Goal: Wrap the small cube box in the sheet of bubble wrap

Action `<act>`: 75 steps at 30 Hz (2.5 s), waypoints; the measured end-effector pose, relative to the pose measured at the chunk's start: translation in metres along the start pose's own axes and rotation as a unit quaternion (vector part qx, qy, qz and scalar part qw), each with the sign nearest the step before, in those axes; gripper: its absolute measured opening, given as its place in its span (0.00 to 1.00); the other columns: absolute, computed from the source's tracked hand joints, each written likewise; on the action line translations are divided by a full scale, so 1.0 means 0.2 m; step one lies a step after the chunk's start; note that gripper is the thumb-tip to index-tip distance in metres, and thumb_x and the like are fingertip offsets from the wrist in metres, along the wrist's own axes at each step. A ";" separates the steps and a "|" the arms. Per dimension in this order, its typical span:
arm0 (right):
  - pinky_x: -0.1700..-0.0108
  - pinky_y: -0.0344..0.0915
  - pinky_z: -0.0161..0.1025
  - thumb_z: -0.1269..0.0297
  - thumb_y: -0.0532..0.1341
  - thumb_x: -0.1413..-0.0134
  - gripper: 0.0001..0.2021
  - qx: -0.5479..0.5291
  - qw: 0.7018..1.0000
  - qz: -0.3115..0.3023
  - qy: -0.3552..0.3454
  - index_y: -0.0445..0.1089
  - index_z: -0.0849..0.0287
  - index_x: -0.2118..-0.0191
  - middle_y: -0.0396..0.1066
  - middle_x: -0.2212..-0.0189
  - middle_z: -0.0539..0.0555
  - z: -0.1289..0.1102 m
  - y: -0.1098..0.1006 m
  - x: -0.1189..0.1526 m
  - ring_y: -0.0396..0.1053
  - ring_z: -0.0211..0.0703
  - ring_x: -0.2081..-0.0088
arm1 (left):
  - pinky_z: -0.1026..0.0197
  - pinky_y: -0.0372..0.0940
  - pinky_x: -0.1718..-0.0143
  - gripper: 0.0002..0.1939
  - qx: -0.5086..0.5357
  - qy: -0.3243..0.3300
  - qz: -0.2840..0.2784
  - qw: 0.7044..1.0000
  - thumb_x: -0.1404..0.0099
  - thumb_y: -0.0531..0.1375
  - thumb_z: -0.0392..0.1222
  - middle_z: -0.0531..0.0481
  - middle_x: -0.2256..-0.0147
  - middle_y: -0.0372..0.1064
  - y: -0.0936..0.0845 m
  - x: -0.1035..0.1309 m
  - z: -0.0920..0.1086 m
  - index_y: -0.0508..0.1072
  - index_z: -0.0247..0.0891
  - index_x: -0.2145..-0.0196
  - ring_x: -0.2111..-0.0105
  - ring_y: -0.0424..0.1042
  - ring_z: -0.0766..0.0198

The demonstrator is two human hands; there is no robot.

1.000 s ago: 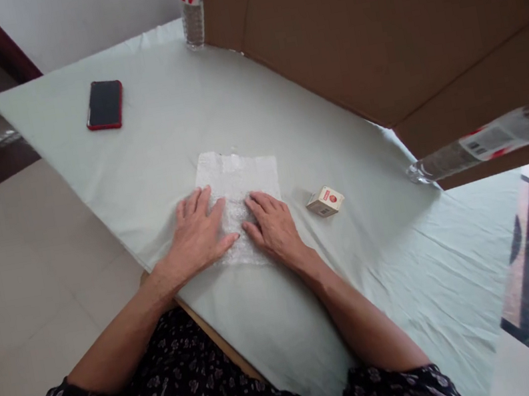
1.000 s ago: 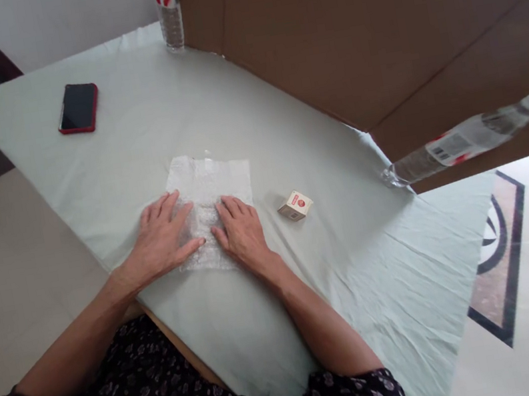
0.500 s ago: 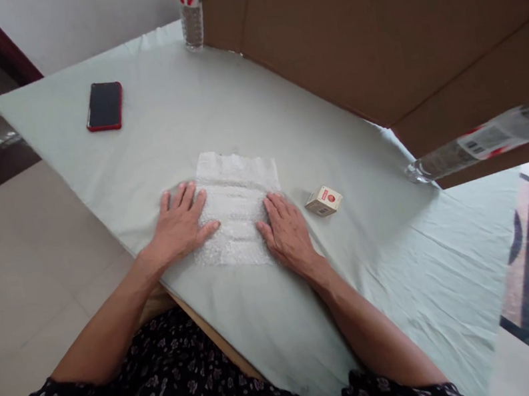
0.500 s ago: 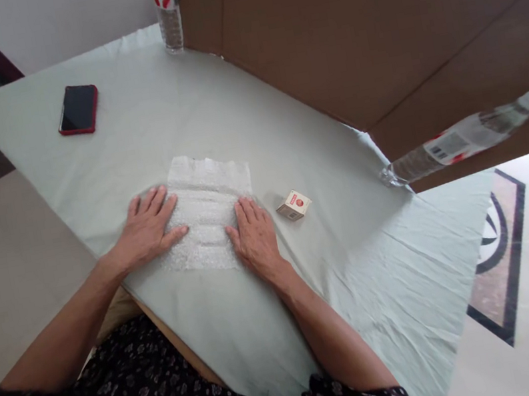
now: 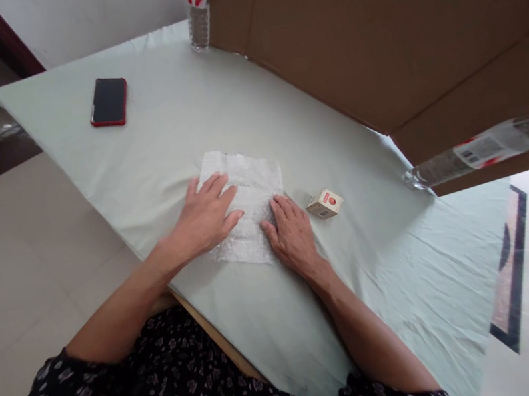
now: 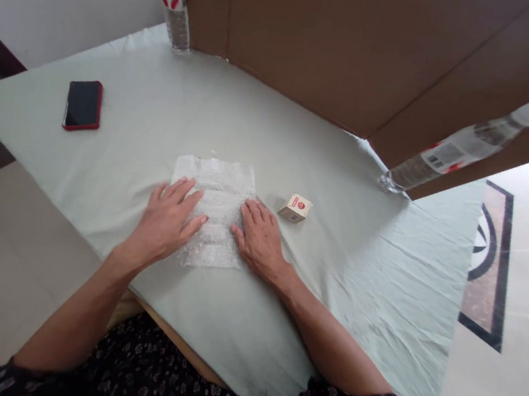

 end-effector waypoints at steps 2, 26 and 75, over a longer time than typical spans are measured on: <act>0.39 0.62 0.61 0.56 0.50 0.29 0.23 0.010 1.000 -0.001 0.004 0.69 0.66 0.41 0.69 0.39 0.69 -0.01 -0.04 -0.03 0.64 0.63 0.37 | 0.39 0.47 0.30 0.22 0.002 0.031 -0.013 0.999 0.26 0.52 0.44 0.34 0.30 0.54 0.01 -0.10 0.03 0.67 0.35 0.39 0.29 0.52 0.44; 0.36 0.60 0.60 0.55 0.53 0.31 0.24 -0.004 0.999 -0.025 -0.030 0.65 0.61 0.36 0.63 0.33 0.66 -0.05 -0.02 0.04 0.59 0.62 0.32 | 0.36 0.42 0.28 0.31 -0.004 0.023 -0.045 0.999 0.27 0.54 0.56 0.36 0.29 0.52 0.17 0.15 -0.17 0.64 0.38 0.33 0.27 0.48 0.42; 0.47 0.66 0.51 0.68 0.61 0.37 0.12 -0.033 0.965 0.091 -0.245 0.70 0.61 0.48 0.79 0.51 0.64 -0.34 -0.21 0.29 0.76 0.52 0.51 | 0.32 0.49 0.31 0.27 0.060 0.089 0.021 0.994 0.37 0.65 0.42 0.31 0.33 0.60 0.05 0.45 0.00 0.72 0.35 0.41 0.31 0.55 0.36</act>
Point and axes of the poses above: each hand's wrist, its own x-axis away from the middle knuckle, its own y-axis out of the palm, z = x × y, the point moved 9 cm from there along -x, towards the middle knuckle
